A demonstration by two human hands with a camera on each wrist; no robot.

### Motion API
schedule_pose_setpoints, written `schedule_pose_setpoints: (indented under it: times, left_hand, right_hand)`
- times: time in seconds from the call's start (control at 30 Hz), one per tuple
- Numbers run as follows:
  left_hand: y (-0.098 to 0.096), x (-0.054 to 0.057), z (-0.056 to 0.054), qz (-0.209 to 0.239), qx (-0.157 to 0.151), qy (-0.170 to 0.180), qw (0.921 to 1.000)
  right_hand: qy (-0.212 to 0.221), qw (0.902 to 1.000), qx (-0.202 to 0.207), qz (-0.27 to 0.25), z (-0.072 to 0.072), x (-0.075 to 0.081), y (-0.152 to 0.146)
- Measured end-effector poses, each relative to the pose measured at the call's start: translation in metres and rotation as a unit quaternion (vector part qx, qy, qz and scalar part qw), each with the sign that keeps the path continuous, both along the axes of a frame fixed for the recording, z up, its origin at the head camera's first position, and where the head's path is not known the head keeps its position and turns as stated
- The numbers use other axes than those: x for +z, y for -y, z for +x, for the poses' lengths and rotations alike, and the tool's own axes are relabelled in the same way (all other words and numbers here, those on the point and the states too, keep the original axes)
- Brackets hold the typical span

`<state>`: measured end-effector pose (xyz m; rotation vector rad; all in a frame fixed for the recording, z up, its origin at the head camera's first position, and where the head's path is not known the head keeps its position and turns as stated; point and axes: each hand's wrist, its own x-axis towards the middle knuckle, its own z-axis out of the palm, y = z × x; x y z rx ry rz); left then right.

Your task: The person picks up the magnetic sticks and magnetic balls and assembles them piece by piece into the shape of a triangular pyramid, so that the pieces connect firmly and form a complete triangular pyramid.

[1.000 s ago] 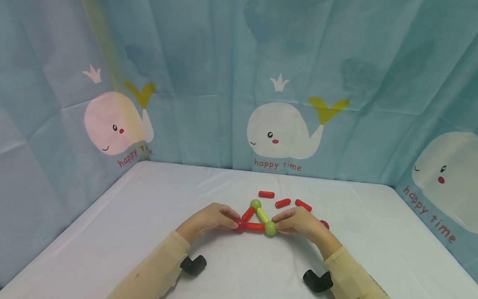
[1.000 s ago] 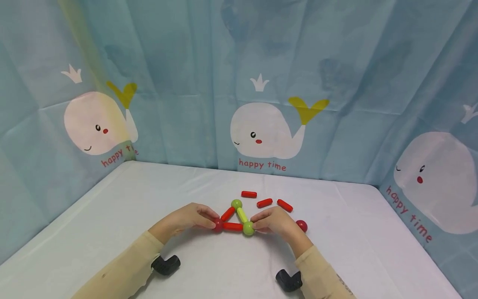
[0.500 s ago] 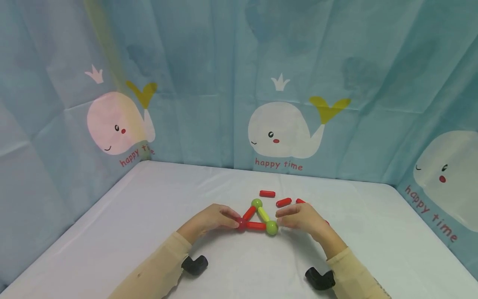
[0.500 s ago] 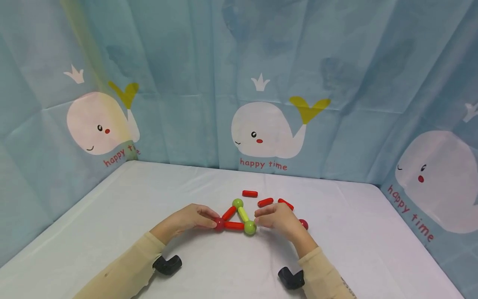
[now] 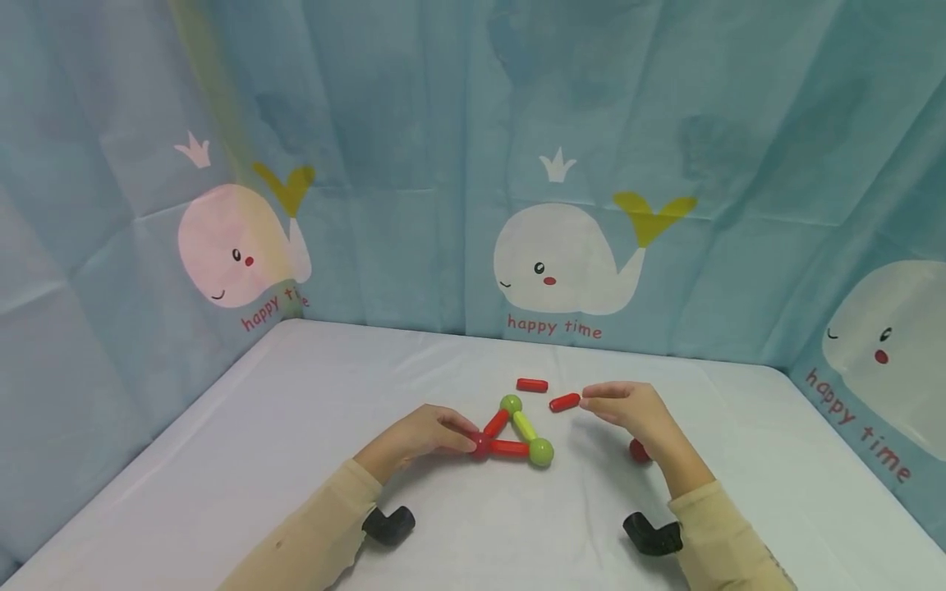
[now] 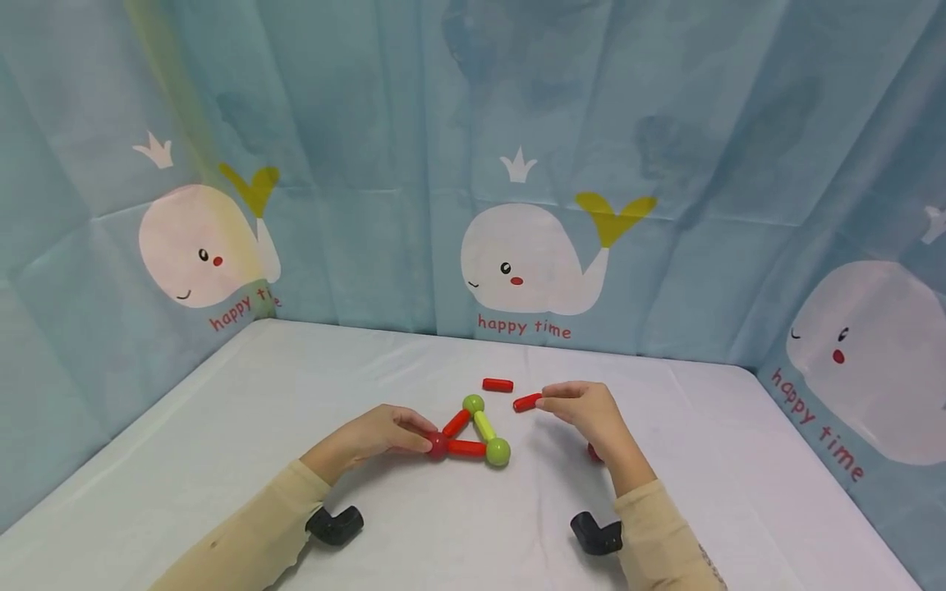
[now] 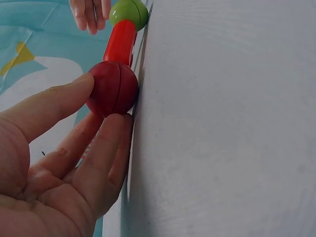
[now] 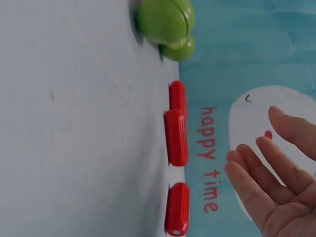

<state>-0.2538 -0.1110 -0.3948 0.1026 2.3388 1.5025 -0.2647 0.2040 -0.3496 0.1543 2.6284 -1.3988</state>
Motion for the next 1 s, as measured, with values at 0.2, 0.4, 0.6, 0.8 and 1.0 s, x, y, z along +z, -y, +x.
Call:
schedule_pose_setpoints:
  times: [0.2,0.4,0.6,0.8,1.0]
  left_hand:
    - [-0.003,0.001,-0.001,0.004,-0.002,0.003,1.0]
    - [-0.004,0.0,0.0,0.005,0.002,0.003,1.0]
    - [-0.003,0.0,0.002,0.009,0.005,0.001,0.9999]
    - [-0.002,0.001,0.003,0.004,0.009,0.0,1.0]
    - [-0.002,0.001,0.003,0.0,0.007,-0.001,1.0]
  right_hand:
    - [-0.003,0.9994,-0.015,0.031,-0.011,0.004,-0.012]
    - [-0.008,0.9994,-0.013,0.031,-0.02,0.006,-0.023]
    - [0.002,0.999,-0.014,0.042,-0.029,0.001,-0.028]
    - [0.014,0.9978,-0.015,0.063,-0.035,-0.003,-0.029]
    - [0.034,0.9966,-0.033,0.067,-0.041,-0.011,-0.03]
